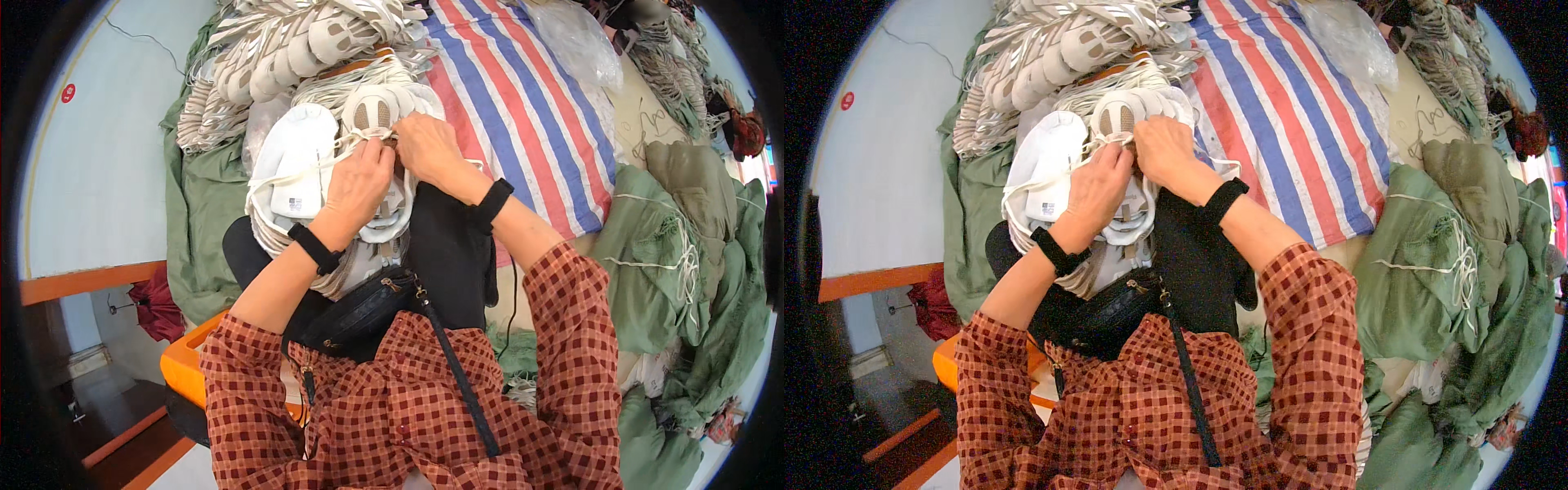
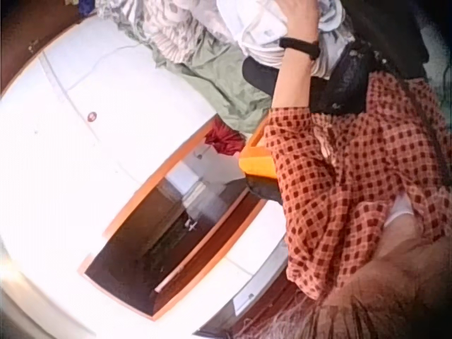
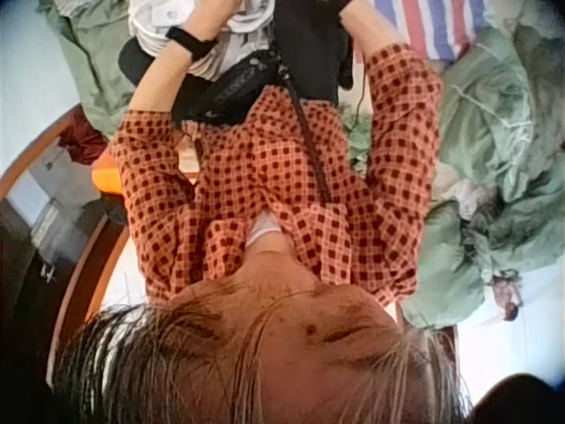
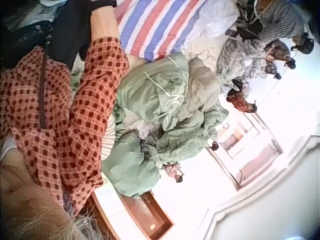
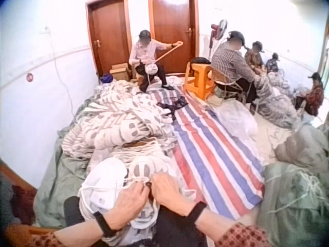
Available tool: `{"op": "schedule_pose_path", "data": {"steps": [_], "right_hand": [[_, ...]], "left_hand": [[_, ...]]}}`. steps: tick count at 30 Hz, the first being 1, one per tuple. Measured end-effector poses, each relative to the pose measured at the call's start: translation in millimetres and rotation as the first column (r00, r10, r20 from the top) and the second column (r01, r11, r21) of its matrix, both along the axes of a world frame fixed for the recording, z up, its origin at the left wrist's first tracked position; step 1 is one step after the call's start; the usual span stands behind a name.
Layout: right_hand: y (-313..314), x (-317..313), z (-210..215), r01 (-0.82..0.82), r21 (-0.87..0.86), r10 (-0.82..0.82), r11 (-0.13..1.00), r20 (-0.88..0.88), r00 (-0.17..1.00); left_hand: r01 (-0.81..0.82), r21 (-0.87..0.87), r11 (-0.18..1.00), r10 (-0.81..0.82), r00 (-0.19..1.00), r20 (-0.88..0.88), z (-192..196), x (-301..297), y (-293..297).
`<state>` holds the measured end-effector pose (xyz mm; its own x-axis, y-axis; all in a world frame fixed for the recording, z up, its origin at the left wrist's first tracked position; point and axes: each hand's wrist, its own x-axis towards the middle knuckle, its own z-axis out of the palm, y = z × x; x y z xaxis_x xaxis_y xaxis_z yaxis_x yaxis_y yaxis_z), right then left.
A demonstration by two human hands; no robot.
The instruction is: The recorder is lacing up white shoes that are stacked together.
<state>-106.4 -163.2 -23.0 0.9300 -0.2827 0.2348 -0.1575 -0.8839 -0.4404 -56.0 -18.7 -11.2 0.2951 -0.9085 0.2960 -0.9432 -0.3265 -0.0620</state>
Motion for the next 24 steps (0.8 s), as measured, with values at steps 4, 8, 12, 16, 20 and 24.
{"op": "schedule_pose_path", "data": {"steps": [4,8,12,16,20,24], "right_hand": [[3,-18,8,-0.108,-0.134,0.113,0.985,0.033,0.993],[-2,-16,-1,0.002,-0.044,-0.001,0.999,0.033,0.999],[0,-5,5,0.023,-0.014,-0.024,1.000,-0.082,0.996],[0,-3,0,0.008,-0.062,-0.012,0.998,-0.070,0.997],[-5,-5,-3,-0.051,-0.005,0.051,0.999,0.018,0.999],[-5,-6,-2,-0.035,0.029,0.035,0.999,0.000,0.999]], "left_hand": [[-0.071,-0.087,0.994,0.062,0.992,-0.107,-2,2,2],[-0.219,-0.204,0.954,0.126,0.912,-0.389,7,0,-8],[-0.238,-0.144,0.960,0.189,0.939,-0.287,-1,2,-14],[-0.215,-0.072,0.974,0.209,0.975,-0.080,-10,3,-22],[-0.208,-0.011,0.978,0.208,0.977,0.050,-13,3,-26],[-0.150,-0.040,0.988,0.154,0.982,0.111,-16,5,-27]]}}
